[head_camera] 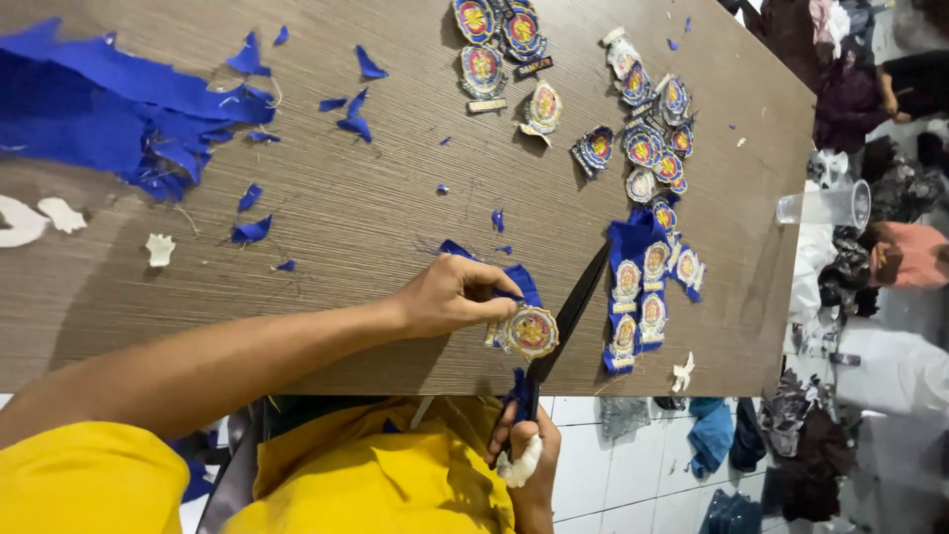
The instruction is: Trimming excess fabric from embroidered patches using scissors
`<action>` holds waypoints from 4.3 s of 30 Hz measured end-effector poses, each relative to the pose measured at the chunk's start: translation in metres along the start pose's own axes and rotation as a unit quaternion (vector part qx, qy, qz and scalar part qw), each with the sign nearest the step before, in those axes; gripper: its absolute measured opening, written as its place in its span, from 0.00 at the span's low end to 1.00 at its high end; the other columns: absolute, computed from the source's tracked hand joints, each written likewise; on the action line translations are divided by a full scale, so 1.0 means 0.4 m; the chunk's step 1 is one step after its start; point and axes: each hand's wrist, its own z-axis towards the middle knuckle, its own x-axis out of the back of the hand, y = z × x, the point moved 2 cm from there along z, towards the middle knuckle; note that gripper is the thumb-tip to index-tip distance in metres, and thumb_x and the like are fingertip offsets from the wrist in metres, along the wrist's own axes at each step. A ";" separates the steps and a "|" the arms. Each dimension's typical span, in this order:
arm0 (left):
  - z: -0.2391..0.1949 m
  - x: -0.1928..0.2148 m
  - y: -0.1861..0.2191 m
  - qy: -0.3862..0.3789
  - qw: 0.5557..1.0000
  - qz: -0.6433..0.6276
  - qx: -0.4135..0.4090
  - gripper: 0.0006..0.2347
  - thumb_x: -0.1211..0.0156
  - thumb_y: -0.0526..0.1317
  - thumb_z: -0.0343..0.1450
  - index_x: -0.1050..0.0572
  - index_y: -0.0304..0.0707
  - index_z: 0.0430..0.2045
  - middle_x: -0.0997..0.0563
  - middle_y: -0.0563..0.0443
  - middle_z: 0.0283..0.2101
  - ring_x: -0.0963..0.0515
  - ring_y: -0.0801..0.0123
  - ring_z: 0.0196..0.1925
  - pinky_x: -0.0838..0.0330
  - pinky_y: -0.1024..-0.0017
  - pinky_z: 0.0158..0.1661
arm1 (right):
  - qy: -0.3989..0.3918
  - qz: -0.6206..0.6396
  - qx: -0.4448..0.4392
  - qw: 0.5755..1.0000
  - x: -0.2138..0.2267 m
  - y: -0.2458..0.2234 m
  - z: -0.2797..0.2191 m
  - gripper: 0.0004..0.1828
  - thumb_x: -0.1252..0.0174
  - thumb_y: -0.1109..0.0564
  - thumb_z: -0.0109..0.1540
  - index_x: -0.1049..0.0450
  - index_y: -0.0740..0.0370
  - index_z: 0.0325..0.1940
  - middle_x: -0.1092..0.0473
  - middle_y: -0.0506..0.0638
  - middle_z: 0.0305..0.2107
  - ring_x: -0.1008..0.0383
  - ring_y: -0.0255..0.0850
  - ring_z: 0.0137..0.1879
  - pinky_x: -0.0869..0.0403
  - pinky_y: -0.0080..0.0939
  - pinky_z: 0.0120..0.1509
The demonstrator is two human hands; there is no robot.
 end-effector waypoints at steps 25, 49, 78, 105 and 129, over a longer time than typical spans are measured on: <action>-0.060 -0.023 0.000 0.166 0.985 -0.036 -0.027 0.03 0.37 0.30 0.68 0.19 0.39 0.28 0.22 0.62 0.30 0.29 0.83 0.33 0.35 0.79 0.34 | -0.045 -0.017 0.010 0.999 0.062 0.048 -0.081 0.44 0.40 0.23 0.41 0.29 0.67 0.37 0.33 0.55 0.24 0.34 0.42 0.26 0.32 0.41 0.29; -0.282 -0.302 0.251 0.249 0.964 -0.074 0.049 0.08 0.30 0.38 0.67 0.18 0.34 0.35 0.19 0.55 0.28 0.22 0.77 0.29 0.25 0.77 0.31 | -0.271 0.073 0.225 0.933 0.128 -0.089 -0.035 0.35 0.30 0.33 0.54 0.28 0.66 0.45 0.21 0.69 0.47 0.19 0.53 0.48 0.21 0.46 0.49; -0.190 -0.284 0.255 0.326 0.937 -0.099 0.075 0.04 0.32 0.32 0.67 0.23 0.37 0.27 0.25 0.58 0.25 0.30 0.80 0.27 0.29 0.80 0.30 | -0.260 -0.184 0.056 0.946 0.124 -0.204 -0.269 0.51 0.49 0.10 0.42 0.28 0.64 0.28 0.35 0.49 0.18 0.38 0.36 0.24 0.43 0.36 0.31; -0.116 -0.247 0.206 0.310 0.925 -0.149 0.159 0.07 0.29 0.39 0.66 0.18 0.34 0.23 0.20 0.56 0.23 0.25 0.79 0.25 0.29 0.79 0.26 | -0.263 -0.245 0.004 0.933 0.065 -0.254 -0.126 0.55 0.50 0.06 0.36 0.28 0.63 0.29 0.34 0.48 0.21 0.33 0.37 0.26 0.34 0.37 0.30; -0.122 -0.217 0.196 0.275 0.927 -0.209 0.147 0.06 0.35 0.37 0.68 0.23 0.37 0.35 0.21 0.55 0.27 0.22 0.75 0.27 0.24 0.78 0.30 | -0.230 -0.149 0.063 0.960 0.030 -0.217 -0.124 0.53 0.47 0.06 0.43 0.30 0.63 0.23 0.33 0.49 0.13 0.38 0.35 0.17 0.43 0.34 0.21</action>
